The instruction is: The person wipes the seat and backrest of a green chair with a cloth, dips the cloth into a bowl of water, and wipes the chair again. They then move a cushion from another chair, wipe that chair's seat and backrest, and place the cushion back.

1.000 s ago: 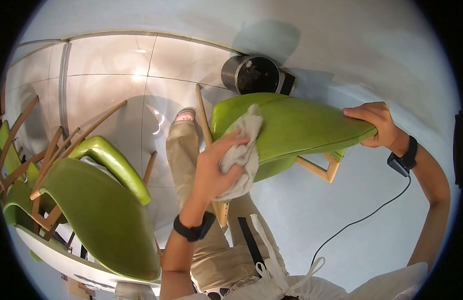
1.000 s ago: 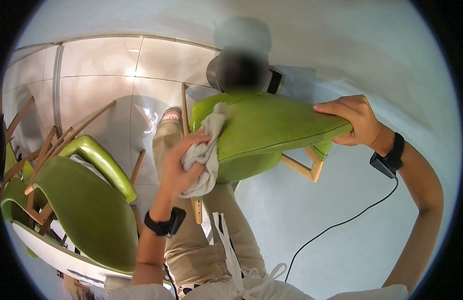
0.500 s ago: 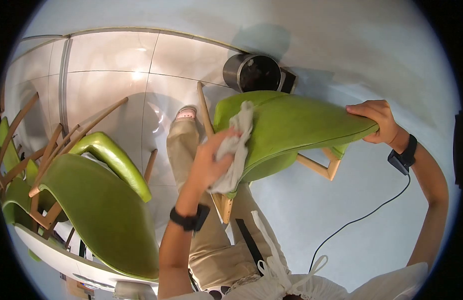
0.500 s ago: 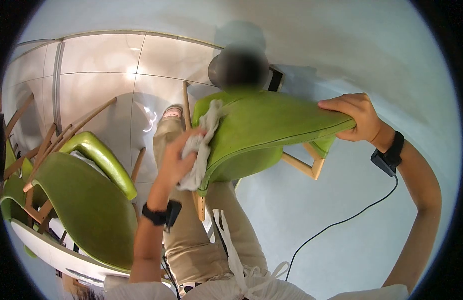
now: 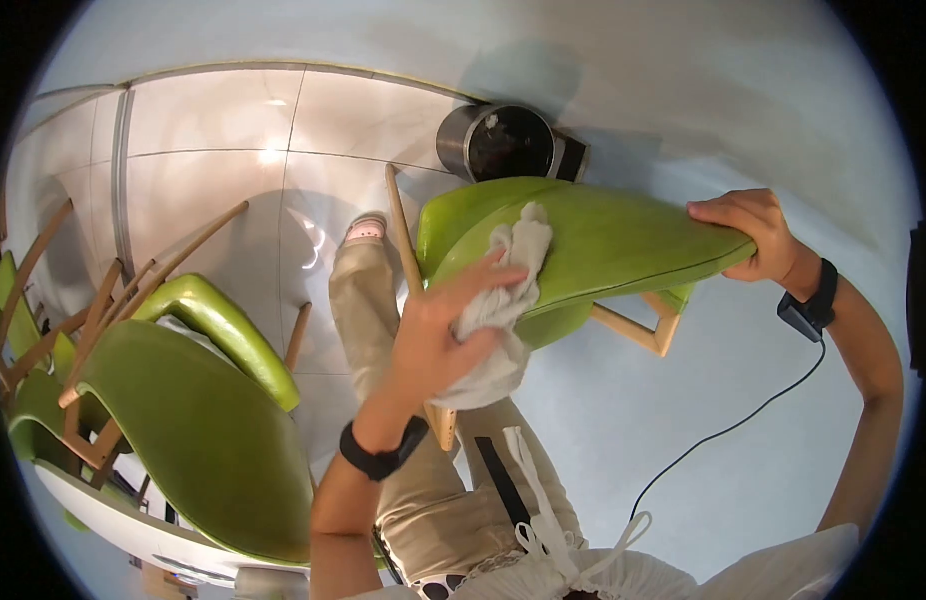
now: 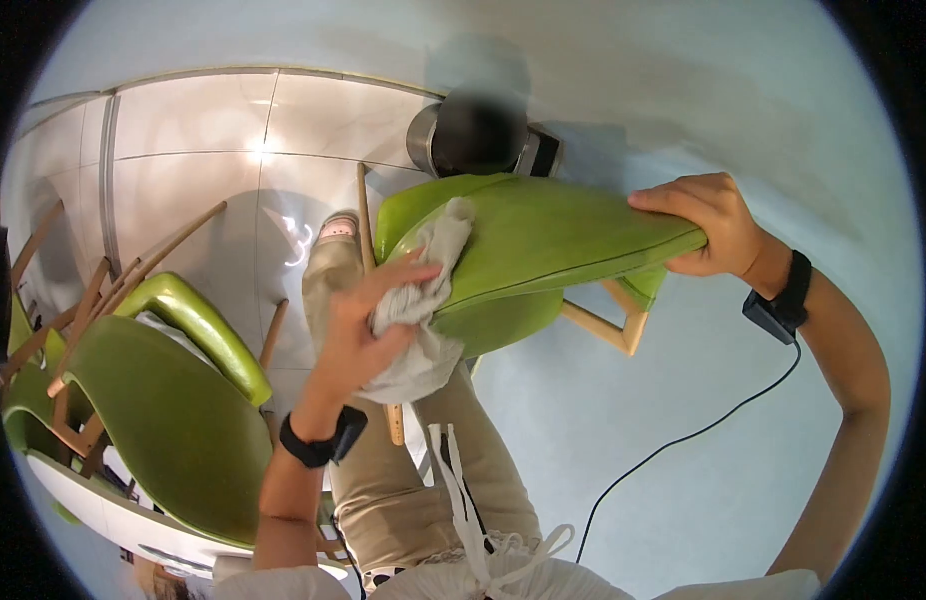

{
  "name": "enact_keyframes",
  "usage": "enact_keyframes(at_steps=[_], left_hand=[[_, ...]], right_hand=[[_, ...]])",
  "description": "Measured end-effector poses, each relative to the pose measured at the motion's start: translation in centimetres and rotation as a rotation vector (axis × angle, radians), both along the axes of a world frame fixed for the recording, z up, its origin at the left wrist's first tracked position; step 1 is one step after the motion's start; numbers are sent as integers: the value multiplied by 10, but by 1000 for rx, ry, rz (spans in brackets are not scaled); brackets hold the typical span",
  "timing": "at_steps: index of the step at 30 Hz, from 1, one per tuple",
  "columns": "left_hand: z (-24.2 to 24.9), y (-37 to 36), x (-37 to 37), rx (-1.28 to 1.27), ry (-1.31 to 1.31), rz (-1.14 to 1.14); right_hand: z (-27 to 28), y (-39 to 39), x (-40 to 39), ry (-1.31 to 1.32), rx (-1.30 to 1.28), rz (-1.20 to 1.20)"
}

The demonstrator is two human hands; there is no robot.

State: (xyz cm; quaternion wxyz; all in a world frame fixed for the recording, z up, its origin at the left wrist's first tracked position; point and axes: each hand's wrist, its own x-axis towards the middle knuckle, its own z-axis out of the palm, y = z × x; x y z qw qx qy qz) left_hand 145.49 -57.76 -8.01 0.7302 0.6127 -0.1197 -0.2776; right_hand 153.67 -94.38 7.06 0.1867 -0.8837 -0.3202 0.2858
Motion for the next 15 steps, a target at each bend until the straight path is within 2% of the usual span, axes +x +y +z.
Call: enact_keyframes(at_steps=[1, 4, 7, 11, 15], left_hand=[[-2, -6, 13, -5, -38, -15], [-12, -24, 44, 16, 81, -210], [-31, -41, 59, 90, 164, -248], [-38, -38, 53, 78, 260, -194], [-32, -19, 29, 181, 369, -60]], right_hand=[[-1, -1, -1, -13, 2, 2], [-1, -5, -1, -19, 16, -9], [-1, -6, -1, -47, 33, -11], [-1, -3, 1, -37, -6, -25], [3, 5, 3, -43, -24, -29]])
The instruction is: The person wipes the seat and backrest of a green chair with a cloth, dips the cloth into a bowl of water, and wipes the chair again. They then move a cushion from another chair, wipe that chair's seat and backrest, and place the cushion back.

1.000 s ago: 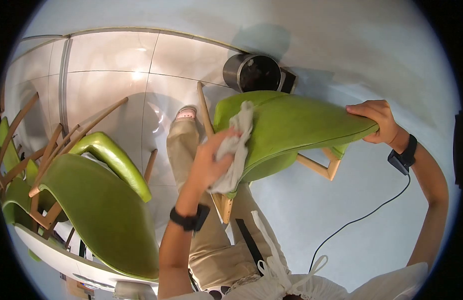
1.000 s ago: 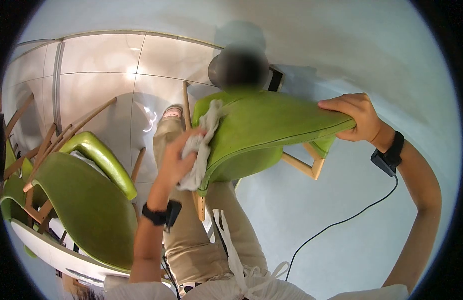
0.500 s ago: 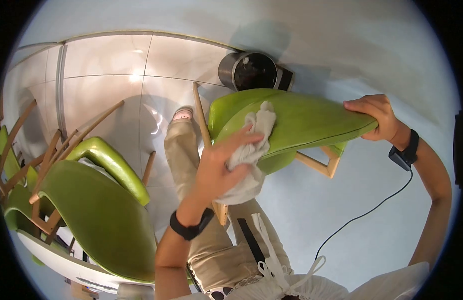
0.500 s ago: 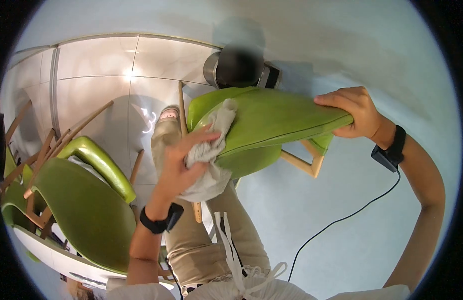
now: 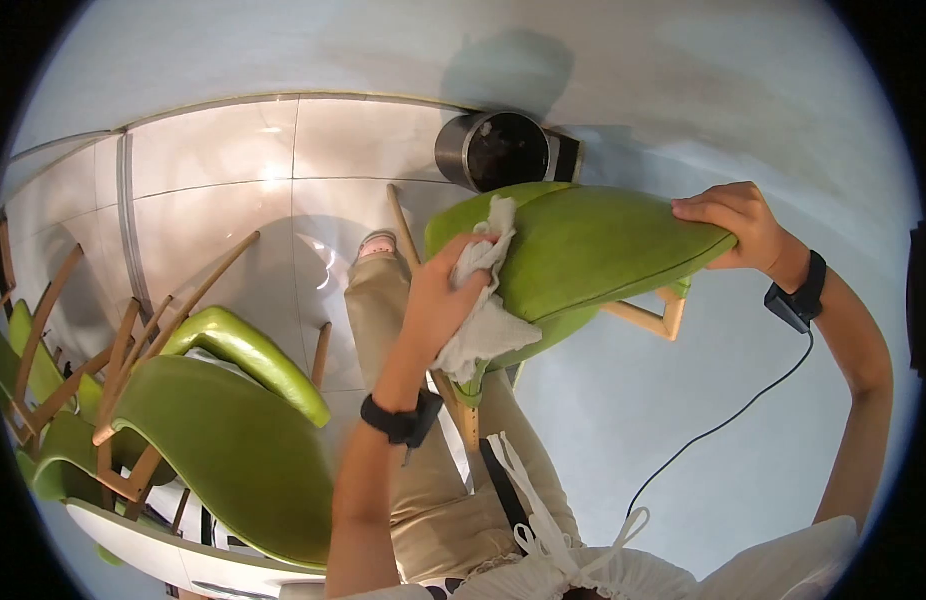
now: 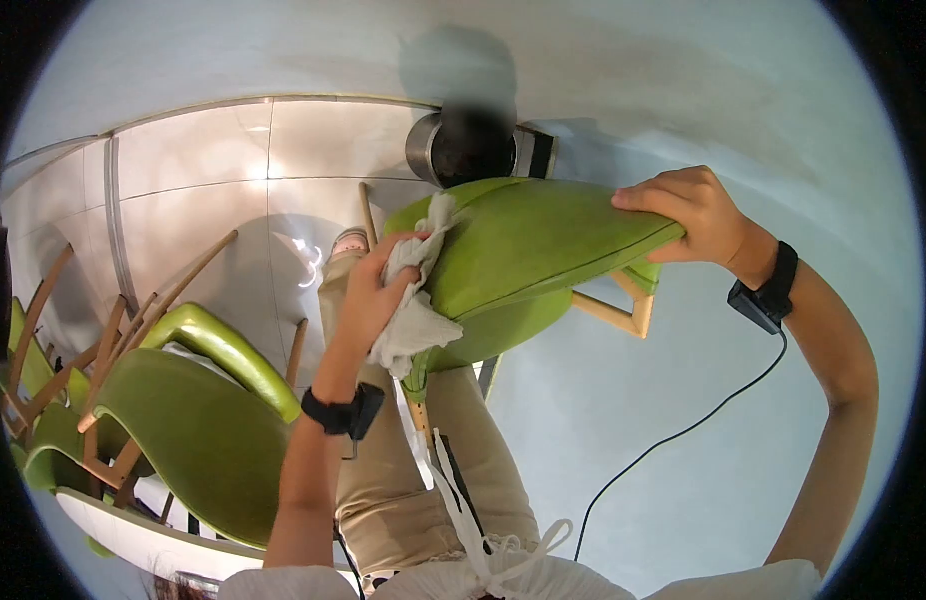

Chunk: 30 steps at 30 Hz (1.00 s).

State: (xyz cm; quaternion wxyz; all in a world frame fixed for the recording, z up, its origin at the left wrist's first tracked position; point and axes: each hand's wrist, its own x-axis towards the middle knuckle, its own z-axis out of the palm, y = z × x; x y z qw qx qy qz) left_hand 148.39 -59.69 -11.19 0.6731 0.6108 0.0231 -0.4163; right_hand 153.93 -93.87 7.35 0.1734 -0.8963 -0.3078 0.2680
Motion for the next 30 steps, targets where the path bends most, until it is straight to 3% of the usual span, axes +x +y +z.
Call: enact_keyframes(at_steps=[2, 5, 8, 14, 20, 26, 30], left_hand=[[9, 10, -16, 60, 19, 126], [15, 28, -30, 118, 176, 140], [21, 46, -44, 136, 153, 236], [33, 99, -126, 171, 361, 442], [72, 79, -121, 220, -9, 347], [65, 70, -75, 146, -47, 126], [92, 50, -34, 19, -99, 16]], right_hand=[[0, 7, 3, -3, 5, 16], [-2, 24, 7, -46, 34, 68], [-6, 40, 9, -112, 67, 129], [3, 90, -29, -149, 51, 217], [3, 88, -40, -214, 50, 157], [-11, 87, -37, -297, 107, 139], [-12, 85, -33, -322, 97, 191]])
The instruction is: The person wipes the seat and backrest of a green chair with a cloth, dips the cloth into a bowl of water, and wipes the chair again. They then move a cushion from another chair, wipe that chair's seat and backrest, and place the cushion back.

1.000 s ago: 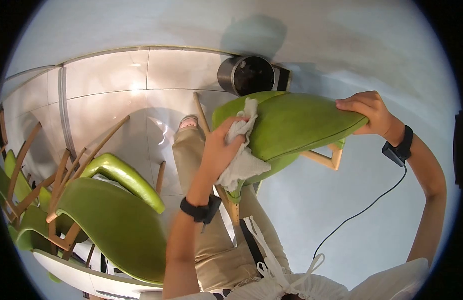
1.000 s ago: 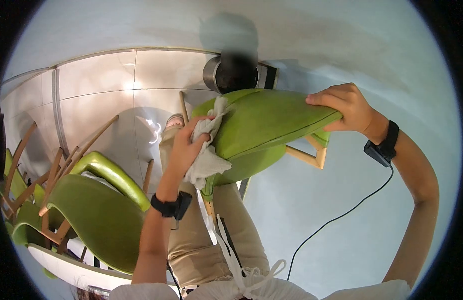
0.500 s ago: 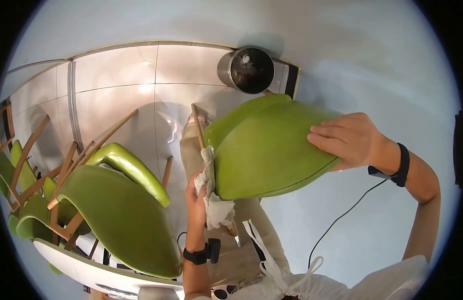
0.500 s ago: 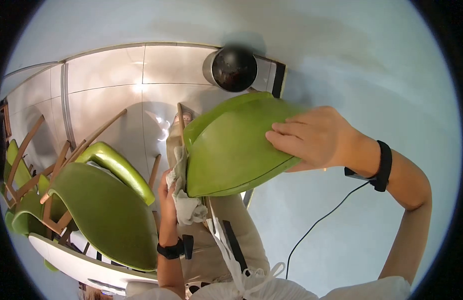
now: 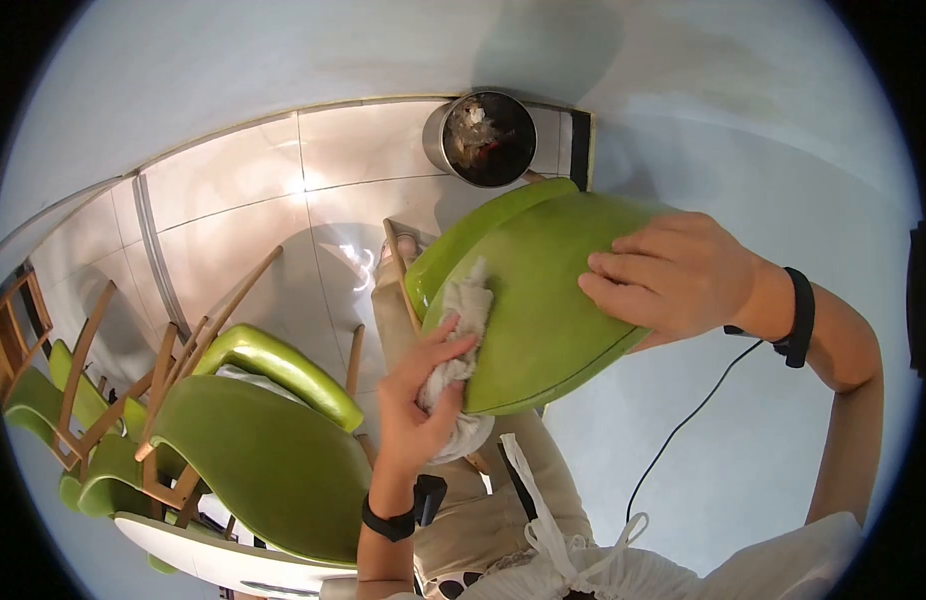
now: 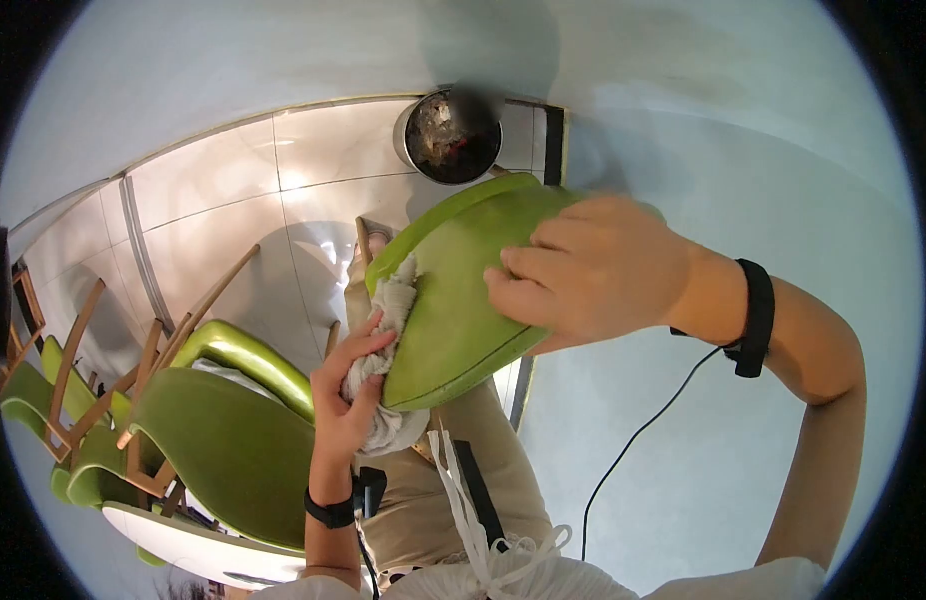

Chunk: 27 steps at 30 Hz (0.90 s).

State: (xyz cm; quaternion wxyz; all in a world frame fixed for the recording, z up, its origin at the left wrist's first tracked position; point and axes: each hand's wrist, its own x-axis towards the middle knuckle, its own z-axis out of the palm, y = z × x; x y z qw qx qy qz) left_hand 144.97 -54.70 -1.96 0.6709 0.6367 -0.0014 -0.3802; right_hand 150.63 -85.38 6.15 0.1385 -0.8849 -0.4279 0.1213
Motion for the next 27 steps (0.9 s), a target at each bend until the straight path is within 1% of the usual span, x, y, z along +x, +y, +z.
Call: enact_keyframes(at_steps=[5, 7, 9, 11, 14, 17, 19, 20, 22, 24, 26, 27], left_hand=[[25, -23, 40, -202, -64, -146], [17, -32, 48, -164, -46, -179], [-3, -39, 54, -103, -7, -211], [-34, -43, 55, -13, 57, -240], [-85, -50, 57, 188, 131, -386], [-126, -57, 53, 175, 48, -309], [-130, -55, 58, 152, 11, -361], [-147, -51, 47, 138, -166, -389], [-150, -58, 45, 20, 331, -250], [-140, -47, 38, -55, 175, -193], [-121, -37, 38, -9, 116, -180], [-98, -36, 45, 71, 144, -202]], right_hand=[[-2, 2, -3, 18, 4, 11], [-1, 0, -1, 14, 2, 14], [-3, -1, -2, 9, -5, 24], [-2, 0, -4, 9, -10, 31], [-3, 1, 1, -10, -21, 40], [-2, 1, -2, 9, -9, 43], [-2, 2, 2, 5, -1, 47], [-3, 1, 3, 0, -4, 56], [-3, 1, 2, -16, -17, 70], [-4, 1, -1, 25, -2, 38], [-3, 2, 0, 29, 9, 29], [-3, 2, 0, 20, 10, 30]])
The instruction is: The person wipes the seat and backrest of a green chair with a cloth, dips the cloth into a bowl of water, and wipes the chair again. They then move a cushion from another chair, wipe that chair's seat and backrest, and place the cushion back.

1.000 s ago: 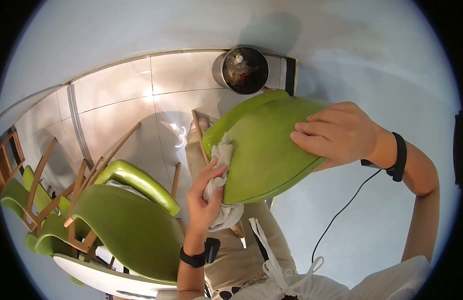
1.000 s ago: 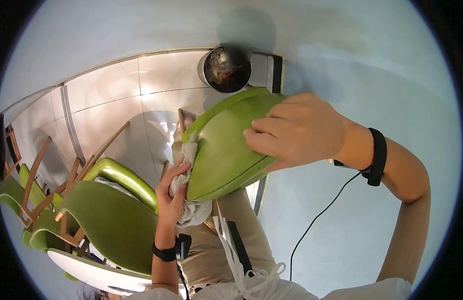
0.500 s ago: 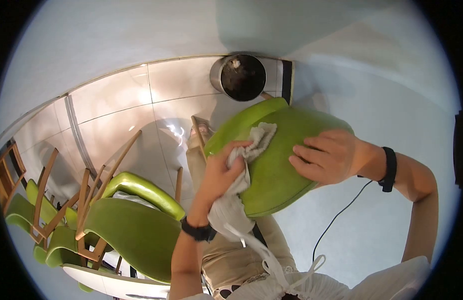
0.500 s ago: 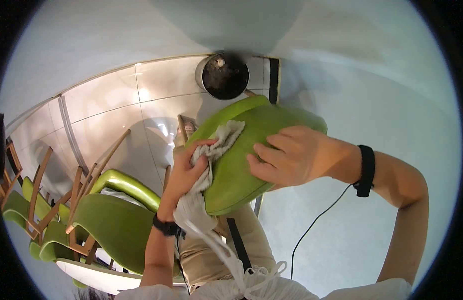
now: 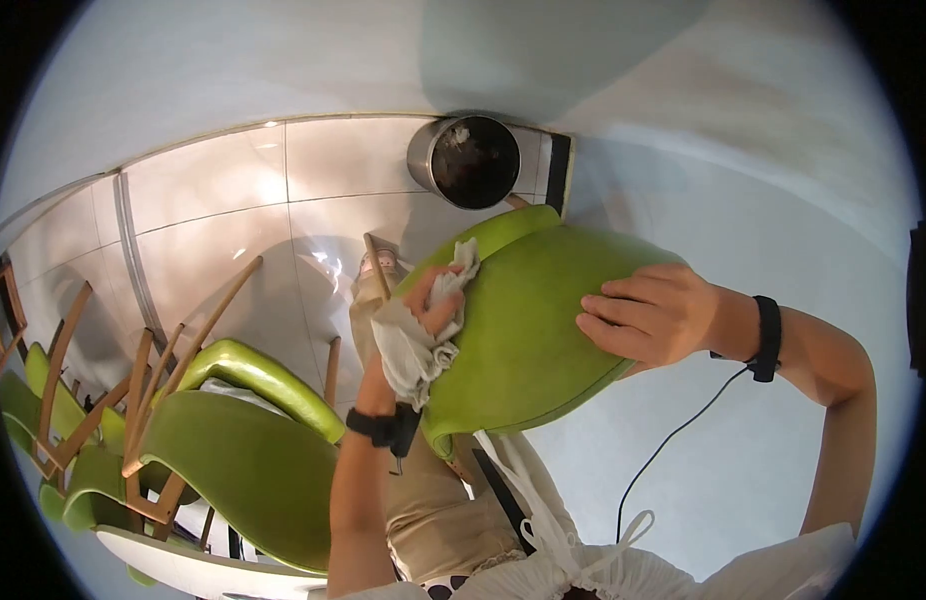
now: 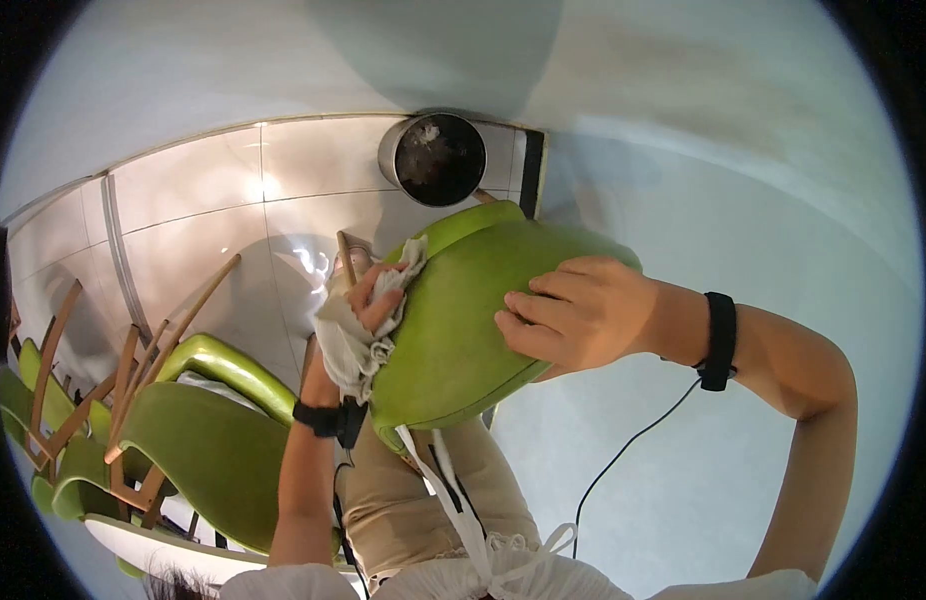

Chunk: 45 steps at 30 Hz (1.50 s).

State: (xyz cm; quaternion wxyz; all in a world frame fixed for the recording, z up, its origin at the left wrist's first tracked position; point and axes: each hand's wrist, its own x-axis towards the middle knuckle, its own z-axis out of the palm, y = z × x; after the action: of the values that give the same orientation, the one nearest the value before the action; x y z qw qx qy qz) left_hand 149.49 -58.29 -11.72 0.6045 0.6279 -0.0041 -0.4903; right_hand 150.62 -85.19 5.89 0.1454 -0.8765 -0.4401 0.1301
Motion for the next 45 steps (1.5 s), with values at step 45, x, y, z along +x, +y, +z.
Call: enact_keyframes(at_steps=[45], left_hand=[[85, 19, -4, -234, -328, 72]], right_hand=[[3, 1, -5, -111, 2, -41]])
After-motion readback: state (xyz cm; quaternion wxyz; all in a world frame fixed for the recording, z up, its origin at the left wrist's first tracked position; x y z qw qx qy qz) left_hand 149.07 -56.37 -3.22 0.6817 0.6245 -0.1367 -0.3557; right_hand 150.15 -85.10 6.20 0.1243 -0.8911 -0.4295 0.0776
